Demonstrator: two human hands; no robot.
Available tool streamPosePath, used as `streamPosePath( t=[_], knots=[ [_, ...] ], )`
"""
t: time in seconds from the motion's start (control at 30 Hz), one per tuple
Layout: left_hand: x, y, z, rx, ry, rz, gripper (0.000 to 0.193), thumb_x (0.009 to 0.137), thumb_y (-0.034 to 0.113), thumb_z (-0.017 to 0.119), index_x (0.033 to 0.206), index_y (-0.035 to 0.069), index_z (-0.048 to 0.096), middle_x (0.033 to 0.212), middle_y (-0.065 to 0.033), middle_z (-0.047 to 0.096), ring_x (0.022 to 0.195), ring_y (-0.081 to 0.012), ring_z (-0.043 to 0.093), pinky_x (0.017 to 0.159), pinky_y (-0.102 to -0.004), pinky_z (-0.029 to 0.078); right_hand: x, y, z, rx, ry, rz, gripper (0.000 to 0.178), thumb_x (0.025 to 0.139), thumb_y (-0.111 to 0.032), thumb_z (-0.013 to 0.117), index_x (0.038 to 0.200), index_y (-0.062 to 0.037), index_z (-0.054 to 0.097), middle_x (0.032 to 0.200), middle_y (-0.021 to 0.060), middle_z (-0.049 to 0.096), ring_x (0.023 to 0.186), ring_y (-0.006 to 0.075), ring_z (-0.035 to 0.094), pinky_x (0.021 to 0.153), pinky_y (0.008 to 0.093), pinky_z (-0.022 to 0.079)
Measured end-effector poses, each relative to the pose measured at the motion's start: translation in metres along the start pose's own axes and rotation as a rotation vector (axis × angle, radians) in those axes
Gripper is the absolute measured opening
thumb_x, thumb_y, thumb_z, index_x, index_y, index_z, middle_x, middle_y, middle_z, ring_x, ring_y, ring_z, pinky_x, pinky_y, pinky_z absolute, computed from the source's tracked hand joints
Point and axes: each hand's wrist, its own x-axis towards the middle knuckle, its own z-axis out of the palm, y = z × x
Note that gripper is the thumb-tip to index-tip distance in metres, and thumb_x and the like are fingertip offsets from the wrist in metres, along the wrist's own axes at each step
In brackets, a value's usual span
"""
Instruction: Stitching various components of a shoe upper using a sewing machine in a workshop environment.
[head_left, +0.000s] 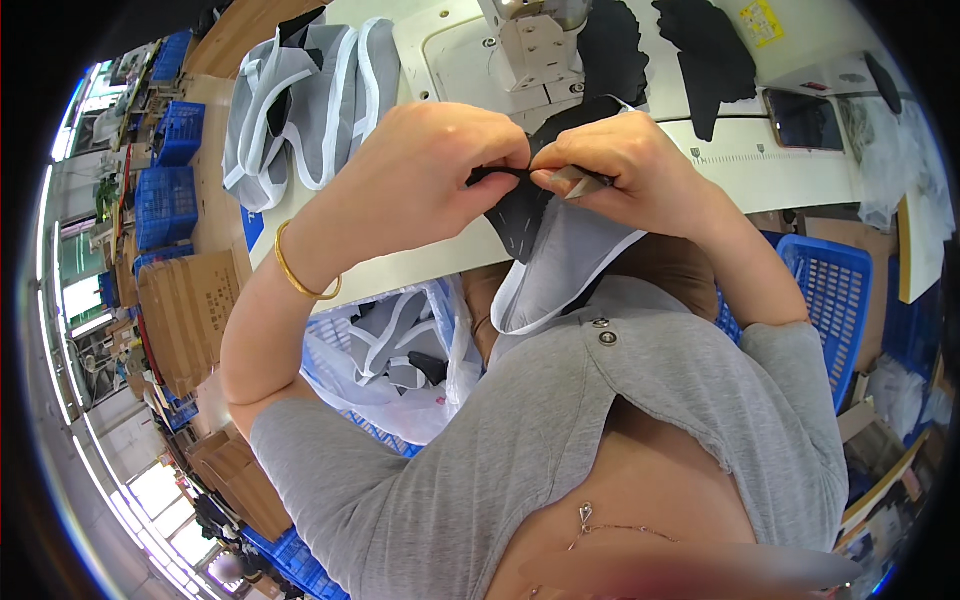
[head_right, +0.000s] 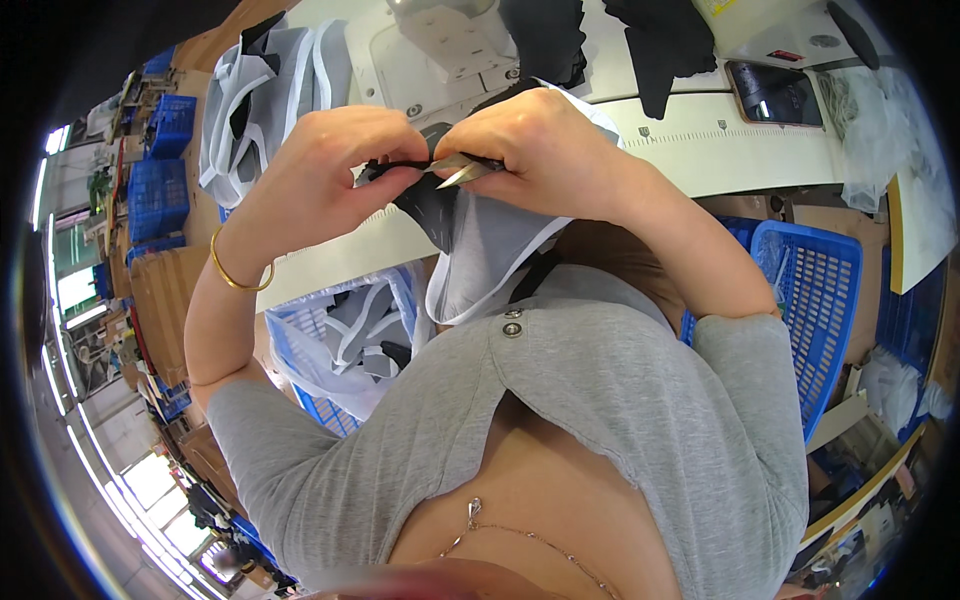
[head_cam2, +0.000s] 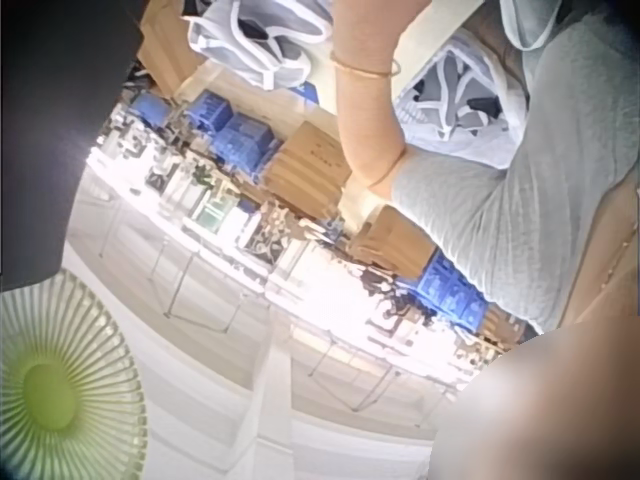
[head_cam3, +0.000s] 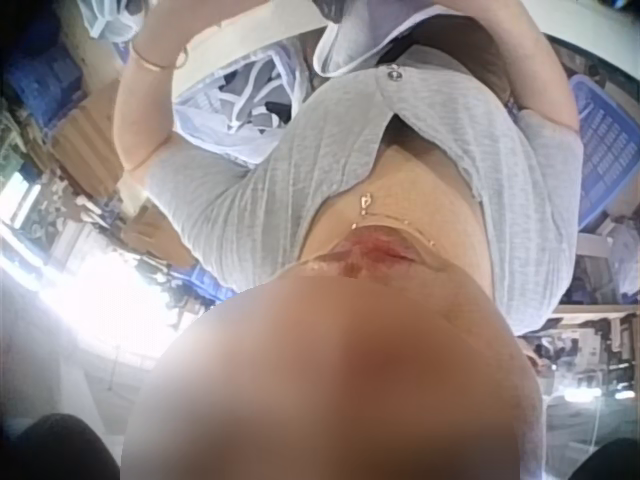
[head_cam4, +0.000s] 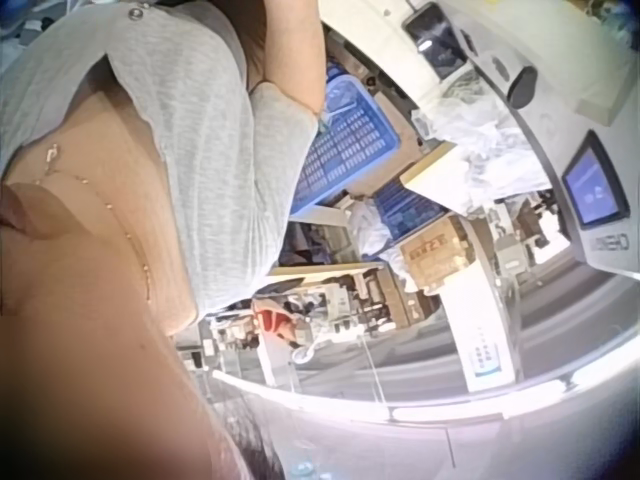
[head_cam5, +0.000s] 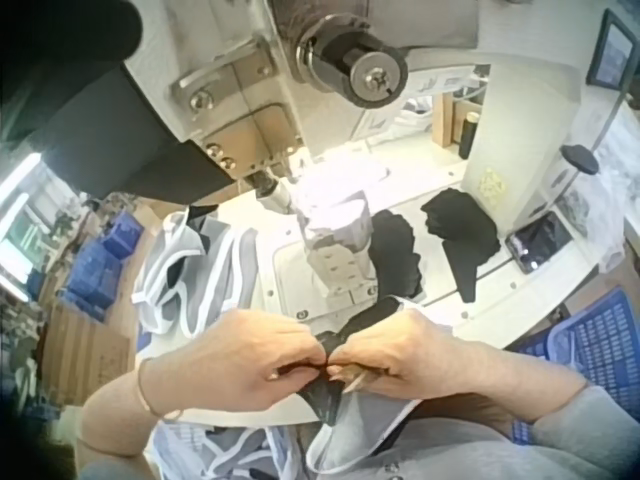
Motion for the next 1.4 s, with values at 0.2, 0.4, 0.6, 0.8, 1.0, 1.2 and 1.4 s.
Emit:
streamPosePath(
  t=[0.2, 0.4, 0.6, 0.8, 1.0, 1.2, 1.4],
  knots=[
    [-0.004, 0.001, 0.0, -0.168, 0.072, -0.212, 0.011, 0.079, 0.003, 0.073, 0.086, 0.0, 0.066, 0.075, -0.0079, 0.062, 0.068, -0.0173, 0.059, 0.063, -0.0282, 0.046, -0.003, 0.002, -0.002, -0.033, 0.056, -0.019, 0.022, 0.074, -0.01, 0.076, 0.094, -0.0037, 0.069, 0.079, 0.0101, 0.068, 0.071, 0.0277, 0.067, 0.063, 0.0344, 0.053],
    [-0.008, -0.001, 0.005, -0.416, 0.142, -0.332, 0.01, 0.079, 0.002, 0.075, 0.085, -0.001, 0.067, 0.079, -0.0017, 0.065, 0.076, -0.0094, 0.056, 0.071, -0.0247, 0.045, -0.004, 0.005, -0.001, -0.019, 0.142, -0.066, 0.01, 0.08, -0.006, 0.075, 0.084, -0.0015, 0.066, 0.07, 0.0089, 0.064, 0.06, 0.0228, 0.064, 0.053, 0.0304, 0.047],
    [-0.012, -0.011, 0.018, -0.716, 0.271, -0.49, 0.014, 0.077, 0.011, 0.081, 0.083, 0.002, 0.071, 0.078, -0.0007, 0.068, 0.076, -0.0067, 0.059, 0.07, -0.0233, 0.047, -0.007, 0.001, -0.003, -0.011, 0.199, -0.059, 0.01, 0.079, -0.004, 0.075, 0.084, -0.0023, 0.067, 0.07, 0.0082, 0.065, 0.06, 0.0214, 0.064, 0.053, 0.0298, 0.047],
    [-0.013, -0.006, 0.023, -0.809, 0.337, -0.547, 0.012, 0.081, 0.011, 0.079, 0.086, 0.002, 0.072, 0.079, -0.0008, 0.068, 0.075, -0.006, 0.06, 0.069, -0.0213, 0.048, -0.007, -0.002, -0.007, -0.001, 0.173, -0.001, 0.009, 0.079, -0.005, 0.075, 0.083, -0.0027, 0.067, 0.069, 0.0078, 0.064, 0.058, 0.0203, 0.062, 0.052, 0.029, 0.045],
    [-0.014, -0.007, 0.022, -0.767, 0.37, -0.472, 0.011, 0.082, 0.009, 0.077, 0.088, 0.0, 0.073, 0.08, -0.0016, 0.069, 0.075, -0.0061, 0.06, 0.069, -0.0207, 0.048, -0.006, -0.001, -0.006, -0.003, 0.208, 0.023, 0.01, 0.079, -0.006, 0.076, 0.085, -0.0023, 0.068, 0.066, 0.0063, 0.062, 0.056, 0.0181, 0.059, 0.051, 0.0284, 0.043],
    [-0.011, -0.006, 0.012, -0.79, 0.382, -0.453, 0.012, 0.083, 0.007, 0.075, 0.092, -0.001, 0.073, 0.084, -0.0028, 0.071, 0.078, -0.0071, 0.062, 0.073, -0.0211, 0.05, -0.005, -0.004, -0.009, -0.002, 0.206, 0.043, 0.01, 0.08, -0.007, 0.075, 0.087, -0.0022, 0.069, 0.069, 0.007, 0.065, 0.057, 0.0157, 0.059, 0.052, 0.0265, 0.044],
    [0.008, -0.021, -0.014, -0.776, 0.453, -0.459, 0.015, 0.082, 0.005, 0.076, 0.096, 0.0, 0.073, 0.086, -0.0045, 0.071, 0.079, -0.009, 0.064, 0.076, -0.0221, 0.05, 0.011, -0.026, -0.017, 0.242, 0.303, 0.331, 0.016, 0.087, -0.017, 0.071, 0.09, -0.0007, 0.07, 0.068, 0.0067, 0.064, 0.058, 0.0117, 0.056, 0.057, 0.0273, 0.045]
  ],
)
